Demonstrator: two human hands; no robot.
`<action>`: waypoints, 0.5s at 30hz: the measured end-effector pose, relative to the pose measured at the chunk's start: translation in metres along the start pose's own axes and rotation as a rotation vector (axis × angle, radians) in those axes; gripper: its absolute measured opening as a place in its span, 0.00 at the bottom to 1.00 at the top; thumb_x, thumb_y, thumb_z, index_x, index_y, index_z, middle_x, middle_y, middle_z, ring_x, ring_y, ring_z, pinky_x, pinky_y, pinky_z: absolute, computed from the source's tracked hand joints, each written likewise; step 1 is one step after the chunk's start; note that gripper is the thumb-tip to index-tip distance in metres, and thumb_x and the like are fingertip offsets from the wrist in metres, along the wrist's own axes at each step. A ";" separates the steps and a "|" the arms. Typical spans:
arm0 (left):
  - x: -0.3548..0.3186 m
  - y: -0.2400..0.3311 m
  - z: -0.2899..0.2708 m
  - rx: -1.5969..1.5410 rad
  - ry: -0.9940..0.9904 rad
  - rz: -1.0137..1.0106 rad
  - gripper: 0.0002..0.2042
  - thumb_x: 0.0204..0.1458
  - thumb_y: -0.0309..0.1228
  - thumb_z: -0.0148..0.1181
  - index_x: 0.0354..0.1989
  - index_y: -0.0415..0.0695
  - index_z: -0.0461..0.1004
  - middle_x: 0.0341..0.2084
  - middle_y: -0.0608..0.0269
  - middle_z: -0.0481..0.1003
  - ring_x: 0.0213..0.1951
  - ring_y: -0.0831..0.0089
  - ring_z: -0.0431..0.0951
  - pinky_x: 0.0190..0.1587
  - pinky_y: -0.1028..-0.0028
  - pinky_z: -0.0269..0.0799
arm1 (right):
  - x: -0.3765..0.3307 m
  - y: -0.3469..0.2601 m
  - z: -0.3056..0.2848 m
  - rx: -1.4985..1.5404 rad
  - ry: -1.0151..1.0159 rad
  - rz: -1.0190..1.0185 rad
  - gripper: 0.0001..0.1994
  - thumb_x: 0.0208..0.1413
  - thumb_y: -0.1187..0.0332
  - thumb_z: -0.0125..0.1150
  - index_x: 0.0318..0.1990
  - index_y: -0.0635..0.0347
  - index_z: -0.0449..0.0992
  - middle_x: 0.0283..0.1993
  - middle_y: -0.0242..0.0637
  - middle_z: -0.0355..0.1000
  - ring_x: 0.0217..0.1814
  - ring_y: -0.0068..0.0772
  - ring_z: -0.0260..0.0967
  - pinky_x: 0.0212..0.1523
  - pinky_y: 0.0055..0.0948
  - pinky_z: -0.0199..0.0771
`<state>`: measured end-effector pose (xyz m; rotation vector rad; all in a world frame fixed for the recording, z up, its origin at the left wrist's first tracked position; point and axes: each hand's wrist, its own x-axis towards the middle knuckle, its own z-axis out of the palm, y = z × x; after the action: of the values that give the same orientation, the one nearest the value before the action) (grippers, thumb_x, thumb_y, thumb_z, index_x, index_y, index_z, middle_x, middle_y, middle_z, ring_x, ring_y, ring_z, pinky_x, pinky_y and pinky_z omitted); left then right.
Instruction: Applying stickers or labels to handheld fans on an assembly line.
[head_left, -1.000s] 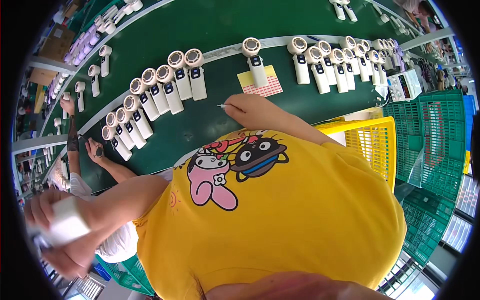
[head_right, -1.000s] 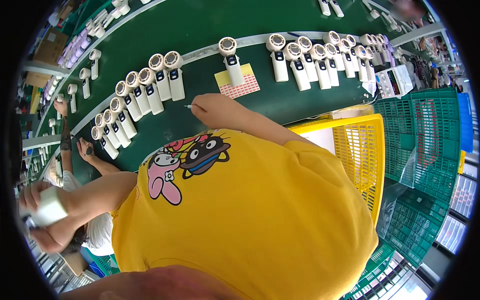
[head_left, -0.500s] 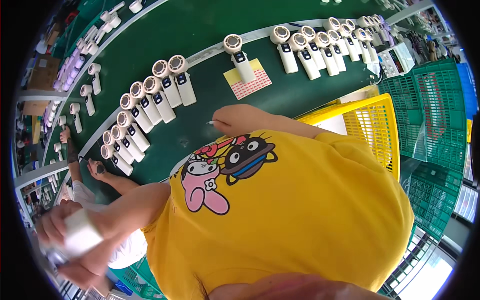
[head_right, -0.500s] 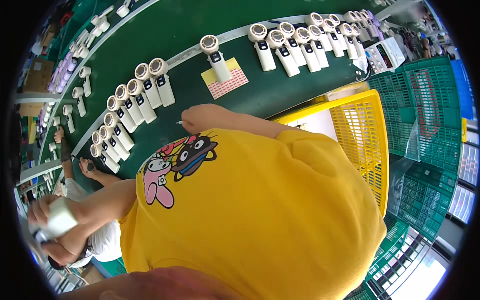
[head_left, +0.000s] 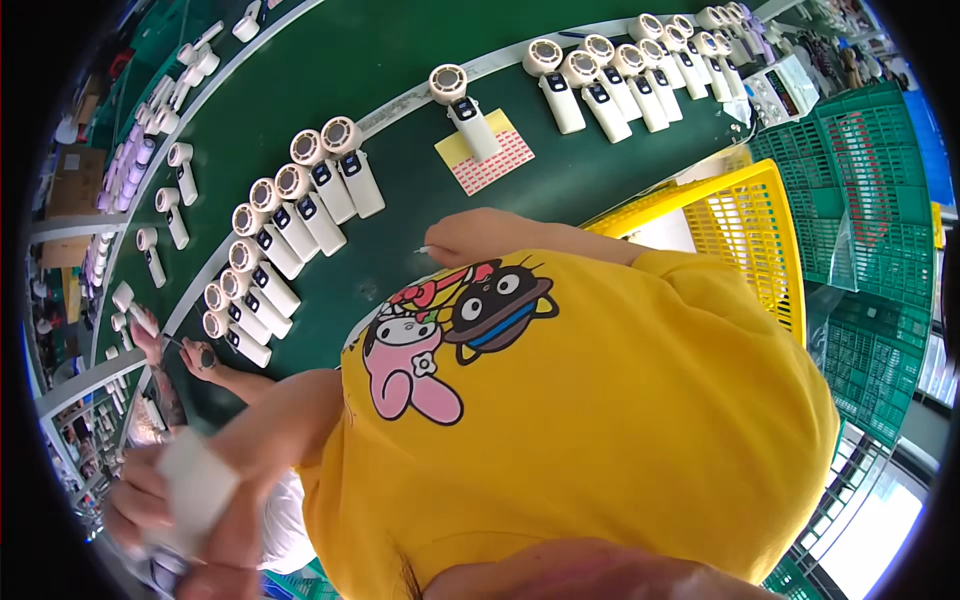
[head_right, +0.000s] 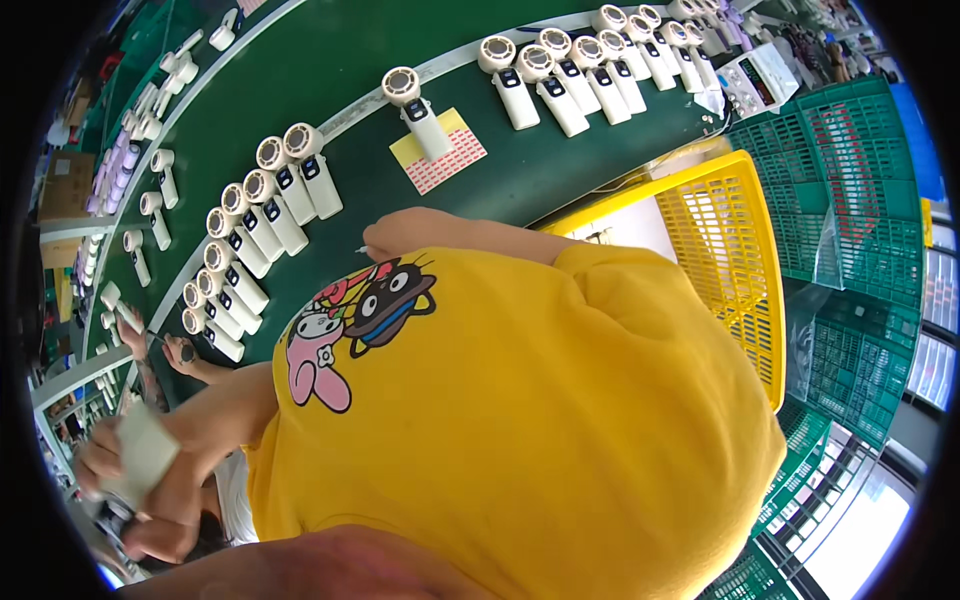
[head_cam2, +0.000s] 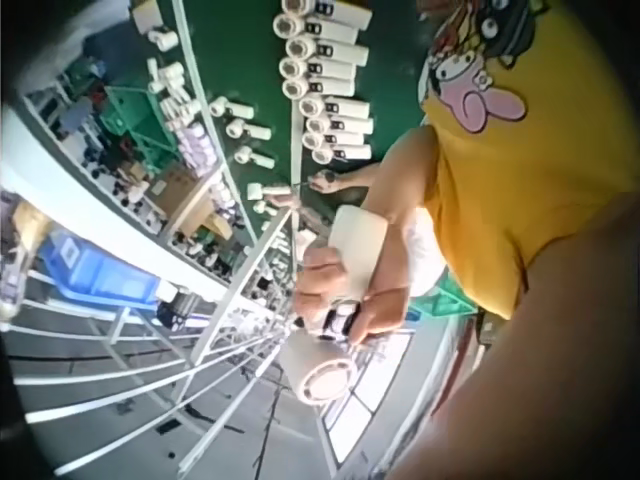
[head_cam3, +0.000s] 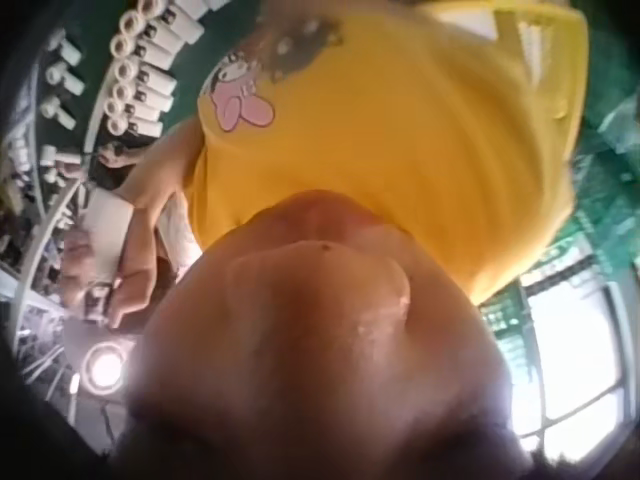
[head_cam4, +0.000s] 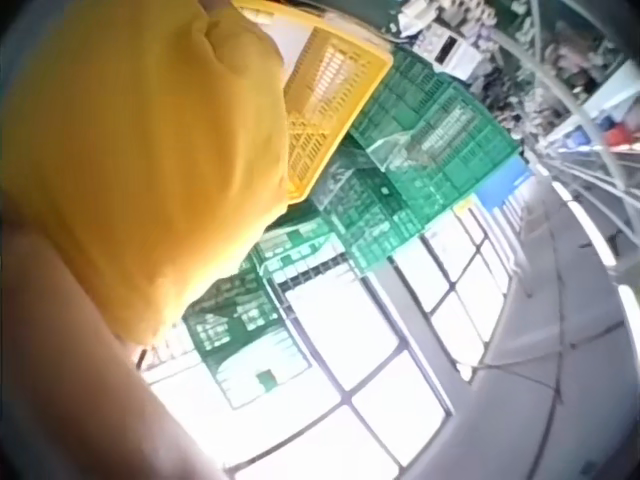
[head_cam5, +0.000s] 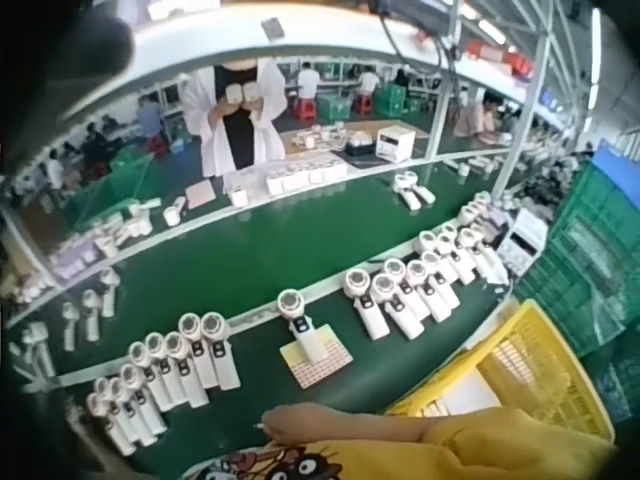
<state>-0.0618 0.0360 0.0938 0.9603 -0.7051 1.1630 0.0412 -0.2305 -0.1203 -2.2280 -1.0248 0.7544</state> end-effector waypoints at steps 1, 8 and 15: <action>0.008 0.001 -0.005 -0.011 0.046 -0.074 0.17 0.34 0.37 0.54 0.31 0.45 0.59 0.26 0.63 0.61 0.21 0.77 0.60 0.26 0.78 0.57 | 0.001 0.000 0.002 0.025 0.014 -0.040 0.12 0.56 0.62 0.43 0.33 0.60 0.69 0.34 0.38 0.70 0.35 0.40 0.66 0.38 0.31 0.67; 0.016 0.000 -0.005 -0.044 -0.107 -0.165 0.15 0.26 0.37 0.55 0.24 0.46 0.60 0.25 0.63 0.63 0.19 0.77 0.60 0.23 0.79 0.55 | 0.003 -0.011 -0.007 0.028 -0.082 0.008 0.12 0.56 0.61 0.43 0.33 0.60 0.68 0.33 0.38 0.70 0.34 0.39 0.66 0.37 0.31 0.66; 0.017 0.002 -0.003 -0.124 -0.081 -0.172 0.14 0.28 0.38 0.54 0.24 0.47 0.61 0.24 0.64 0.61 0.19 0.76 0.58 0.23 0.77 0.54 | 0.001 -0.008 -0.006 0.040 -0.049 -0.072 0.11 0.56 0.62 0.42 0.32 0.60 0.67 0.32 0.39 0.69 0.33 0.39 0.65 0.36 0.31 0.66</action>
<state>-0.0590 0.0460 0.1075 0.9482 -0.7355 0.9236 0.0421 -0.2270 -0.1109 -2.1364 -1.0980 0.7938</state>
